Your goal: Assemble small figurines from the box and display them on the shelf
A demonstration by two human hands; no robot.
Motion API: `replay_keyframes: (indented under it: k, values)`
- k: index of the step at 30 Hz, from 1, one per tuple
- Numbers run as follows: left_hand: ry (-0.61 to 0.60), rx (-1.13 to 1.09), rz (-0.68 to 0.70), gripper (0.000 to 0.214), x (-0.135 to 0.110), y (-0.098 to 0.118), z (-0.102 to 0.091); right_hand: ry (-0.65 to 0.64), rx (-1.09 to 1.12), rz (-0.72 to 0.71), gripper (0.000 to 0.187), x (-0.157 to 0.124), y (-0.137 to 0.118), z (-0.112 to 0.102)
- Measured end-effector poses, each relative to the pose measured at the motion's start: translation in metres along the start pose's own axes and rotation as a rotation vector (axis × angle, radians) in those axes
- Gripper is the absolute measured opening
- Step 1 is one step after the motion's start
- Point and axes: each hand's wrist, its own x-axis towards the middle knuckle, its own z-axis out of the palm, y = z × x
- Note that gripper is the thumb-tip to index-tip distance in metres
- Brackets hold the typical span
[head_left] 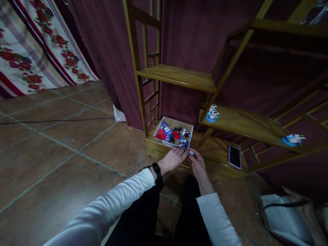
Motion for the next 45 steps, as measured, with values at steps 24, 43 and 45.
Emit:
replay_keyframes:
  k: [24,43,45]
  values:
    - [0.134,-1.568,-0.694,0.039,-0.016,0.012,0.054,0.102,0.04,0.141,0.04,-0.028,0.016,0.002]
    - [-0.03,-1.654,-0.681,0.048,-0.015,0.001,0.054,0.117,-0.209,-0.04,0.029,-0.012,0.034,0.002]
    - [-0.047,-1.647,-0.68,0.048,-0.015,-0.001,0.057,0.129,-0.256,-0.057,0.026,-0.01,0.037,0.002]
